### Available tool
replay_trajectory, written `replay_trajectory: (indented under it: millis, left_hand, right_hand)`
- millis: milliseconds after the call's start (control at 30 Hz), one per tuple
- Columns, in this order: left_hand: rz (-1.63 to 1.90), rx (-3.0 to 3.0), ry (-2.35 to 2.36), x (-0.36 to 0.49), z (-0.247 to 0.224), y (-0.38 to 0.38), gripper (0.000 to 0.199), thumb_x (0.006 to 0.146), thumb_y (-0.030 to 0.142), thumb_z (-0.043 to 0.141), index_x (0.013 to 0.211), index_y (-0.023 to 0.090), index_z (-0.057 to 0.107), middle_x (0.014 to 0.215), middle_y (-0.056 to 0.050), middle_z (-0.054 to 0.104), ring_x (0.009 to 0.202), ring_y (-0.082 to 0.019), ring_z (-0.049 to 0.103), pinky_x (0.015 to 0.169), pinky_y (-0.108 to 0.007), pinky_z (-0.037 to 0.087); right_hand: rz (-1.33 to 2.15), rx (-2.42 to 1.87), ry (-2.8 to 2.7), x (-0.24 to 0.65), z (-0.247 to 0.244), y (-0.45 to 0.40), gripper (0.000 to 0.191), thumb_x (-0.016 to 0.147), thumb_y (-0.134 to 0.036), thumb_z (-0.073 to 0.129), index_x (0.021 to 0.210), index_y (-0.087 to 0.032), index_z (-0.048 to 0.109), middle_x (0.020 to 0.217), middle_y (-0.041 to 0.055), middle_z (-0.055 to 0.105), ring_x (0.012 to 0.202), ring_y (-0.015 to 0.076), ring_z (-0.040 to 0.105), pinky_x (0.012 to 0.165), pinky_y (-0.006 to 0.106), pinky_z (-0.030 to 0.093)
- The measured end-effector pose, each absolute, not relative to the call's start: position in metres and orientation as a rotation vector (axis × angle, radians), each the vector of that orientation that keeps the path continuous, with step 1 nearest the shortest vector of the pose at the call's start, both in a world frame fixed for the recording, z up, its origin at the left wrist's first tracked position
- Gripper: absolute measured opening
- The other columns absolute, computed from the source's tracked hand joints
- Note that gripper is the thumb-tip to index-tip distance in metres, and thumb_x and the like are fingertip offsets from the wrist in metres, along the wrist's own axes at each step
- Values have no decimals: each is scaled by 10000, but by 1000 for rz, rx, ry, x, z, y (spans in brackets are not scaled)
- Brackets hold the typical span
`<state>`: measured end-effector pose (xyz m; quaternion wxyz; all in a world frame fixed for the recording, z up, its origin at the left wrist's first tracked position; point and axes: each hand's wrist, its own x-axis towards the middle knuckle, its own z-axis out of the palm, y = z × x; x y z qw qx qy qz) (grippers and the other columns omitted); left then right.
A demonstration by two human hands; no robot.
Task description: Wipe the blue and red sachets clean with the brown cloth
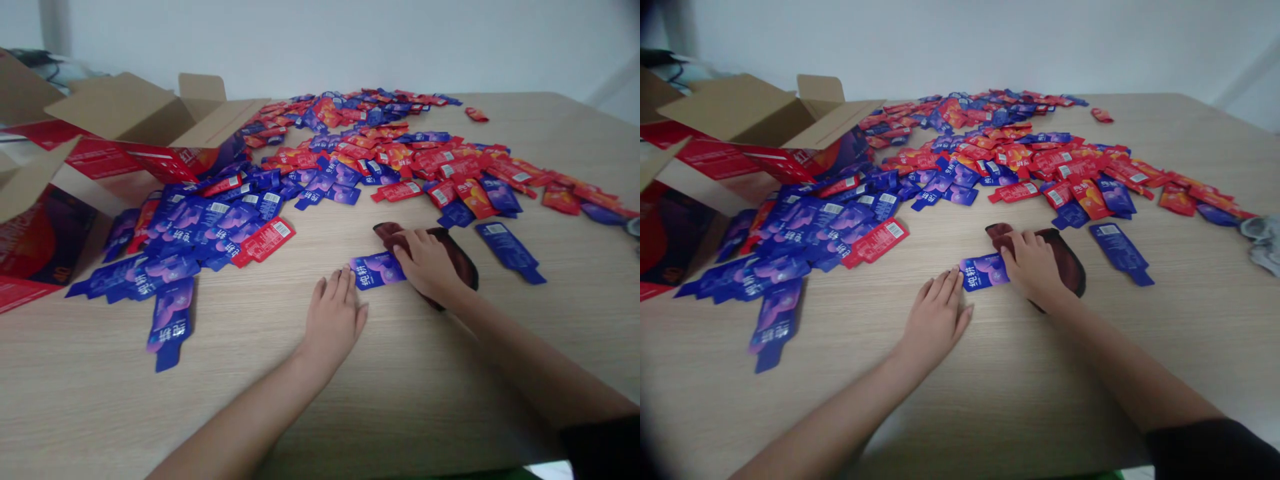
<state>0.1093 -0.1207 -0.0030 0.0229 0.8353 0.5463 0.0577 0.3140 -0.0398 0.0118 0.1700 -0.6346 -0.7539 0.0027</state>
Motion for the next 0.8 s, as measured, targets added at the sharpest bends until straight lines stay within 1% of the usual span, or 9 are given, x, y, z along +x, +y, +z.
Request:
replay_trajectory:
  millis: [67,133,233,300,367,467,600,700,800]
  left_hand:
    - [192,2594,1691,109,-3,-121,571,972,382,412,1437,50,411,1515,-148,404,1351,-288,418,1103,-471,357]
    - [198,2603,1684,108,-4,-120,561,973,390,407,1420,53,436,1502,-153,424,1348,-292,421,1097,-470,362]
    - [193,2620,1674,106,-4,-120,520,961,391,438,1342,48,526,1418,-171,521,1333,-303,438,1106,-467,349]
    - [204,2625,1666,105,-4,-119,511,954,388,459,1328,49,537,1392,-171,546,1333,-300,439,1113,-459,342]
    - [225,2617,1659,104,-4,-119,533,959,389,451,1376,59,490,1441,-156,501,1345,-288,426,1112,-454,346]
    - [233,2600,1658,104,-4,-119,558,967,392,433,1426,74,430,1502,-134,430,1352,-275,419,1106,-456,356]
    - [224,2588,1679,107,-6,-121,559,965,379,434,1426,64,429,1503,-138,426,1350,-280,422,1110,-463,353]
    - [235,2587,1717,111,-7,-122,554,959,366,430,1429,71,429,1509,-143,415,1344,-288,431,1103,-473,359]
    - [237,2595,1753,113,-7,-122,536,950,359,440,1402,72,465,1488,-156,443,1336,-300,441,1097,-484,365]
  right_hand:
    - [0,-1710,-2080,297,22,-38,323,953,-325,364,1150,-182,577,1098,139,601,993,304,524,837,426,374]
    - [29,-1548,-2138,274,28,-41,336,959,-321,362,1198,-191,559,1139,133,591,1011,293,515,849,418,365]
    - [76,-1374,-2389,246,22,-51,337,959,-344,392,1220,-222,567,1150,110,592,977,281,499,808,405,348]
    - [35,-1409,-2471,241,12,-56,340,955,-372,413,1223,-239,575,1133,102,595,952,284,487,784,409,332]
    - [-18,-1508,-2446,251,3,-59,352,954,-388,416,1231,-238,571,1137,105,590,953,289,479,783,412,327]
    - [-52,-1672,-2330,283,-2,-58,356,955,-377,402,1222,-211,569,1146,121,580,963,295,481,786,407,341]
    - [-18,-1853,-2209,316,5,-49,346,949,-359,393,1172,-172,580,1099,145,583,933,300,502,768,401,365]
    - [-26,-1776,-2192,304,16,-44,315,941,-324,400,1154,-182,583,1094,141,588,960,302,503,788,408,362]
    - [-1,-1538,-2285,271,22,-45,331,935,-306,427,1221,-208,558,1161,124,574,997,286,488,813,401,346]
